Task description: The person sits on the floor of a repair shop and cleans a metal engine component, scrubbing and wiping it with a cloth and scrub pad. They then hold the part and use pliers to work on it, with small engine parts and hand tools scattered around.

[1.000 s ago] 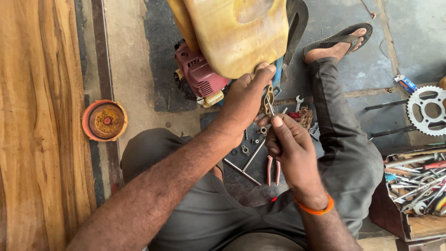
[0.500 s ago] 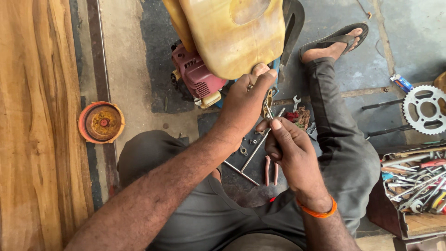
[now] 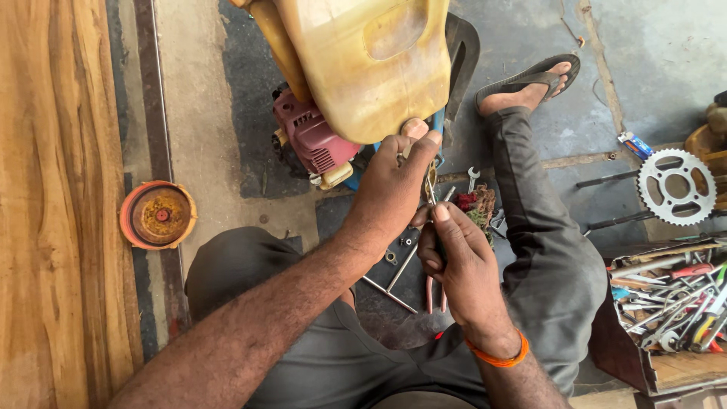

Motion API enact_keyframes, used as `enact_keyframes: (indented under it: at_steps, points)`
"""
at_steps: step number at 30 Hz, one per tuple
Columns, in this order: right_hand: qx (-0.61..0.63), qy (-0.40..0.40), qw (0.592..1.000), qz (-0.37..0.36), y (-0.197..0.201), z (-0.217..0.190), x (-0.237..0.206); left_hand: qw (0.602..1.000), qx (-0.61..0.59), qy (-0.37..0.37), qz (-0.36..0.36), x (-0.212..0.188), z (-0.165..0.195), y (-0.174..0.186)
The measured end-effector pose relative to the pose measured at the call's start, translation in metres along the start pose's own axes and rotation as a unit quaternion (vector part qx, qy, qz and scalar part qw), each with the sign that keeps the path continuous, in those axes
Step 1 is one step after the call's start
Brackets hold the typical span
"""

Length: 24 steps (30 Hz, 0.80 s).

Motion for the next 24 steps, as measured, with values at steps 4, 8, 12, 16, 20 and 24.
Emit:
enact_keyframes:
  at_steps: [4, 8, 12, 16, 20, 24]
  points:
    - [0.010, 0.044, 0.999, 0.006, -0.001, 0.005, 0.001, 0.999, -0.013, -0.050, 0.005, 0.002, -0.005, -0.001]
    - [-0.028, 0.088, 0.995, 0.032, -0.004, 0.014, 0.002, 0.994, -0.037, -0.098, 0.020, 0.003, -0.011, -0.002]
    - [-0.054, 0.098, 0.993, 0.036, -0.005, 0.021, 0.003, 0.989, -0.065, -0.136, 0.016, 0.004, -0.010, -0.003]
    - [-0.066, 0.055, 0.996, -0.029, 0.014, 0.017, 0.005, 0.998, -0.054, 0.022, 0.018, 0.006, -0.010, 0.003]
    - [0.021, 0.097, 0.995, 0.008, 0.033, 0.012, 0.006, 0.999, -0.045, -0.013, 0.022, 0.007, -0.007, 0.005]
    - [-0.064, 0.155, 0.984, 0.064, 0.029, 0.012, 0.007, 1.000, 0.010, -0.021, 0.017, 0.008, -0.017, -0.002]
Point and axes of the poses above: each hand's wrist, its own x-axis towards the middle knuckle, its own y-axis out of the back of the hand, z = x × y, the point moved 2 cm from there along x, towards the middle knuckle, and after that the axes turned 4 degrees about -x, right-handed, at the moved point
